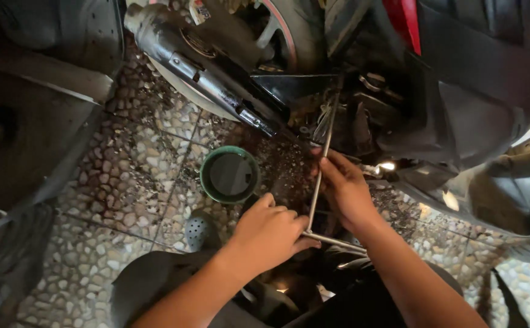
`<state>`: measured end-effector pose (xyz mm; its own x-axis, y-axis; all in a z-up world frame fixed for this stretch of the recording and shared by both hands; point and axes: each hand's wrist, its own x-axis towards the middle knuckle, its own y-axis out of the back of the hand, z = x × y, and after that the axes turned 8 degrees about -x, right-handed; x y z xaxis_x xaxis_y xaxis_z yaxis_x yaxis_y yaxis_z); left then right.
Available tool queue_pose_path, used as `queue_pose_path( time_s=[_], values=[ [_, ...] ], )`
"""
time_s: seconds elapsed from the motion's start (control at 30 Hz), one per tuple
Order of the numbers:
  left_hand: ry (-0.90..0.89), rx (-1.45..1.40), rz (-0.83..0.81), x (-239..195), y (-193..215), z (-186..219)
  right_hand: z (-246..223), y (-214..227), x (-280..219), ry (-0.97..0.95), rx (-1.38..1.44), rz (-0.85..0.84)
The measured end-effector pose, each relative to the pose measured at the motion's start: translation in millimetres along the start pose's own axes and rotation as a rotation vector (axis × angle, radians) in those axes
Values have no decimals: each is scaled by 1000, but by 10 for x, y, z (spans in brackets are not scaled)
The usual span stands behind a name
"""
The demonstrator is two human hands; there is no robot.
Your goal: The person uses a T-handle wrench to loosen and remove a bolt from the rear suspension area of a motorcycle. They then remove a small metal component by hand, inspect it, and reinsert the bolt before tightening it back into place with the wrench.
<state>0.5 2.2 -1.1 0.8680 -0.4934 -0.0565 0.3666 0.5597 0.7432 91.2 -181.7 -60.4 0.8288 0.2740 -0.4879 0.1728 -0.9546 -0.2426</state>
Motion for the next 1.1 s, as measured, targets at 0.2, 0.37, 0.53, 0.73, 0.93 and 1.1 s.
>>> queue_pose_path(
  time_s=[0.2, 0.37, 0.53, 0.73, 0.93, 1.1],
  values=[
    [-28, 51, 12, 74, 32, -61, -37, -3, 90, -11, -90, 36],
    [-18, 196, 97, 94, -98, -103, -71, -17, 214, -13, -105, 32],
    [-10, 324, 137, 85, -22, -50, 12, 11, 311, 44, -207, 30],
    [-71, 227, 247, 67, 171, -60, -93, -47, 248, 55, -124, -7],
    [-188, 217, 367, 123, 185, -172, -153, -206, -15, 46, -206, -47],
    [-226, 194, 416, 151, 12, -298, -152, -237, -202, -34, -9, -122]
  ],
)
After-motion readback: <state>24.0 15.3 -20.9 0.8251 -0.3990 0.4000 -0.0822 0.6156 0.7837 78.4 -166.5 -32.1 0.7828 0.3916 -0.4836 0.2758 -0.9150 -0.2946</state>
